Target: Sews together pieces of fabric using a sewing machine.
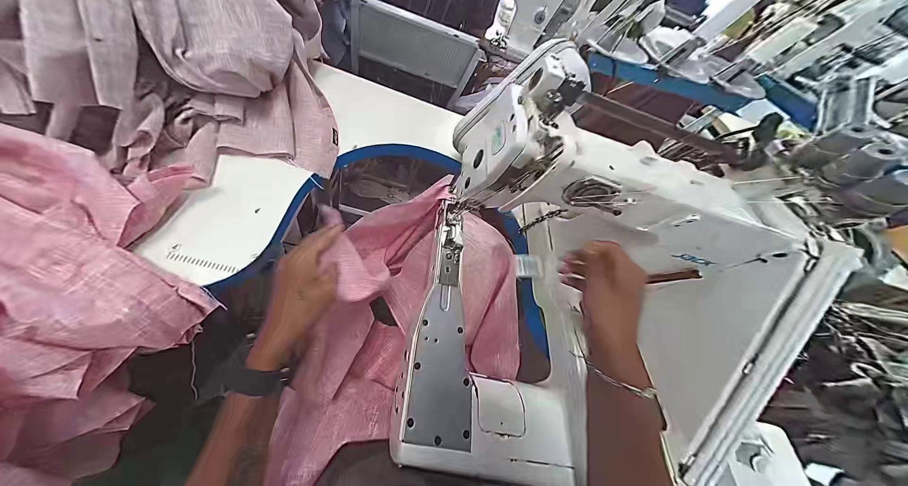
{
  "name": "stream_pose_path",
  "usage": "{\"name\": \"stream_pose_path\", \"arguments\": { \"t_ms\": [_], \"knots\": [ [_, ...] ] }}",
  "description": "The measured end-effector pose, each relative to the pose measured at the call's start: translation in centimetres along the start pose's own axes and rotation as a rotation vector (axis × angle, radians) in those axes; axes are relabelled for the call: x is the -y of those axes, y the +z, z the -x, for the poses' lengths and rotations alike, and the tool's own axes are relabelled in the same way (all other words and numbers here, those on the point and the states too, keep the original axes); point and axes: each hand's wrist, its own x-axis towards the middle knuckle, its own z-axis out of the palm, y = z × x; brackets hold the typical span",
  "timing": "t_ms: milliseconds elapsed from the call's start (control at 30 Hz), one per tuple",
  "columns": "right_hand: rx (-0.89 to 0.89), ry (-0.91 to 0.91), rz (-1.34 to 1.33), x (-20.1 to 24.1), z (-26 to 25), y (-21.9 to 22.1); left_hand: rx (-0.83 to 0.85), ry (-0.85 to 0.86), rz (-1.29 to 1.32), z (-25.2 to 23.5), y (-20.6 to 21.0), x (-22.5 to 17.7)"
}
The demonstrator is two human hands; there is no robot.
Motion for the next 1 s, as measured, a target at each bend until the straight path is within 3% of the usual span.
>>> {"name": "stream_pose_path", "arguments": {
  "t_ms": [100,167,267,367,433,533,633,700,733,800,867,933,1000],
  "knots": [
    [0.426,0.049,0.496,-0.1,-2.7,6.0,0.123,0.083,0.159,0.2,3.8,-3.5],
    [0.620,0.190,0.697,-3.7,-5.6,9.7,0.170,0.108,0.212,0.9,5.0,-4.2],
    [0.946,0.357,0.633,-12.6,-5.9,13.9,0.167,0.112,0.255,2.2,5.4,-4.7],
    [1.094,0.464,0.598,-16.5,-5.8,17.0,0.085,0.074,0.248,2.7,4.8,-3.8],
    [0.955,0.467,0.573,-14.6,-7.2,16.1,0.080,-0.012,0.254,3.0,4.5,-3.2],
    [0.735,0.190,0.696,-5.4,-8.0,10.6,0.105,-0.033,0.317,2.6,4.7,-3.8],
    [0.392,-0.319,0.585,1.3,0.2,4.3,0.246,0.042,0.374,1.0,6.8,-6.2],
    [0.194,-0.684,0.409,0.8,7.4,4.2,0.423,0.055,0.315,-0.6,8.3,-8.6],
    [0.191,-0.771,0.345,0.2,10.7,4.8,0.504,0.072,0.278,-1.2,9.0,-9.6],
    [0.374,-0.764,0.239,-1.4,15.2,4.4,0.556,0.108,0.311,-1.4,9.9,-10.4],
    [0.554,-0.553,-0.098,-2.6,15.8,1.7,0.457,0.052,0.545,-1.1,9.8,-10.1],
    [0.440,-0.392,-0.260,-2.7,14.5,-0.6,0.348,-0.135,0.901,-0.7,9.3,-10.1],
    [0.123,-0.358,0.078,-2.4,11.9,-0.4,0.245,-0.218,1.142,-0.3,8.8,-10.4]
  ]
}}
